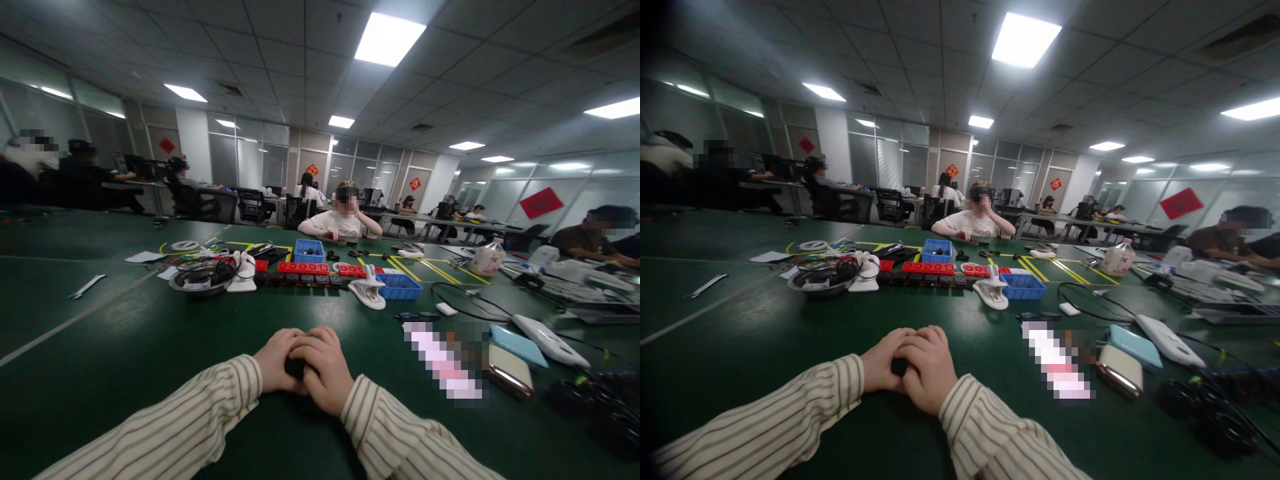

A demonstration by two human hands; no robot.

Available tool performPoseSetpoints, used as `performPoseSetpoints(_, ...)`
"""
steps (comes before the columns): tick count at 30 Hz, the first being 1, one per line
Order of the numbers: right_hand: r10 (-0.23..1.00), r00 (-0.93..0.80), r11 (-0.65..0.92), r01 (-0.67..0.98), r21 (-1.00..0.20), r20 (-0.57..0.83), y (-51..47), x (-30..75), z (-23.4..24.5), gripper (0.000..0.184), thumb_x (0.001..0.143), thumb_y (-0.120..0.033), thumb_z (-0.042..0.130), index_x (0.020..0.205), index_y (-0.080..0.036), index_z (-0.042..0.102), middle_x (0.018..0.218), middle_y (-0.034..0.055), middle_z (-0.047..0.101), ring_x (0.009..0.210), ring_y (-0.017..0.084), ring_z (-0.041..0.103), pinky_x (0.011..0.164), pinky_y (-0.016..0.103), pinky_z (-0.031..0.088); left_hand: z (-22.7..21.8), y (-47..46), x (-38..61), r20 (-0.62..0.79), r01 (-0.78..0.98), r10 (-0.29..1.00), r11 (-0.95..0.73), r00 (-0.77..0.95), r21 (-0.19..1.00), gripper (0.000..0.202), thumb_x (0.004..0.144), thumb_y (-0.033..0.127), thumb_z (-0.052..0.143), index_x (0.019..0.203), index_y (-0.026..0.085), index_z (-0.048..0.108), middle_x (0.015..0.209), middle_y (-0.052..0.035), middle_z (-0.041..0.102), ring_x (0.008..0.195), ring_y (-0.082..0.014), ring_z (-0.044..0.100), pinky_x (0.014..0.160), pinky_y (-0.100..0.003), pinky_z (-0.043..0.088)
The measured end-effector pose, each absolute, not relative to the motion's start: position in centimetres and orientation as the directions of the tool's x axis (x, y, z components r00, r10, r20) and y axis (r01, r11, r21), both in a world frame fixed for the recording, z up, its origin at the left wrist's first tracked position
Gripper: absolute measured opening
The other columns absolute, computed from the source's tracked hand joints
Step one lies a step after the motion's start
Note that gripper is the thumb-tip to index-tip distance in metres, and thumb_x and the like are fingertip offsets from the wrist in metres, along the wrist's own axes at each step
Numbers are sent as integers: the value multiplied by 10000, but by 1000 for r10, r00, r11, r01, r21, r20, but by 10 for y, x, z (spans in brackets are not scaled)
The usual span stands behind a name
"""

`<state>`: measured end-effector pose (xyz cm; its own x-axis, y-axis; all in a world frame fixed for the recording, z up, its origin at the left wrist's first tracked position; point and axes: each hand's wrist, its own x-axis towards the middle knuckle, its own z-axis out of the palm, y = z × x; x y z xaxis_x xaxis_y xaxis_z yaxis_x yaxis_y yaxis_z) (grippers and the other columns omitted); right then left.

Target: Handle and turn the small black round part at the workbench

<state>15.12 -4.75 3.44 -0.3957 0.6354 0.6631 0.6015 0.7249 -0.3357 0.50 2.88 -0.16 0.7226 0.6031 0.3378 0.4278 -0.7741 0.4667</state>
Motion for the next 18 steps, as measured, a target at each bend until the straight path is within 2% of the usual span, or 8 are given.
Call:
performPoseSetpoints(3,701,-274,631,667,-395,658,-46,153,33,240,724,-181,457,947,-186,548,984,48,576,940,211,462,878,385,325,1,25,5,309,507,654,-743,691,437,889,387,488,804,1151,194,459,1143,-91,498,1071,-320,453,993,-512,265)
performPoseSetpoints(5,757,-181,534,726,-434,628,-44,154,29,198,758,-222,483,945,-175,526,954,57,555,916,210,466,849,376,342,3,20,6,317,554,685,-722,655,414,896,402,524,788,1156,195,433,1159,-100,486,1102,-329,433,1015,-556,186)
performPoseSetpoints(7,791,-127,464,762,-452,598,-41,153,25,157,777,-243,492,914,-170,509,907,54,541,874,206,468,806,365,359,6,14,8,348,578,701,-712,623,399,800,431,527,777,1085,184,469,1092,-86,508,1068,-312,453,1016,-563,163)
performPoseSetpoints(10,808,-113,432,781,-451,578,-38,153,20,133,788,-279,499,867,-172,492,843,41,518,807,199,462,744,349,369,9,9,10,370,581,703,-710,607,397,607,460,508,768,913,181,530,943,-47,522,943,-271,492,979,-525,250)
performPoseSetpoints(13,821,-126,412,805,-426,556,-37,152,21,177,770,-338,539,822,-181,475,802,25,501,772,193,455,709,333,367,10,10,10,362,558,689,-723,628,407,445,503,440,756,798,181,546,869,-30,512,835,-232,494,824,-406,406)
performPoseSetpoints(15,833,-127,388,828,-405,539,-38,151,22,186,751,-339,558,793,-185,462,785,18,497,760,190,452,698,326,363,9,14,9,358,535,676,-733,644,420,376,528,391,742,769,179,547,859,-27,508,814,-219,489,755,-352,431)
performPoseSetpoints(18,830,-141,383,847,-368,540,-39,149,25,135,738,-284,553,769,-187,464,782,19,503,764,191,446,717,336,351,6,20,8,354,496,653,-747,669,442,370,522,335,742,805,178,563,877,-27,500,836,-214,485,763,-326,436)
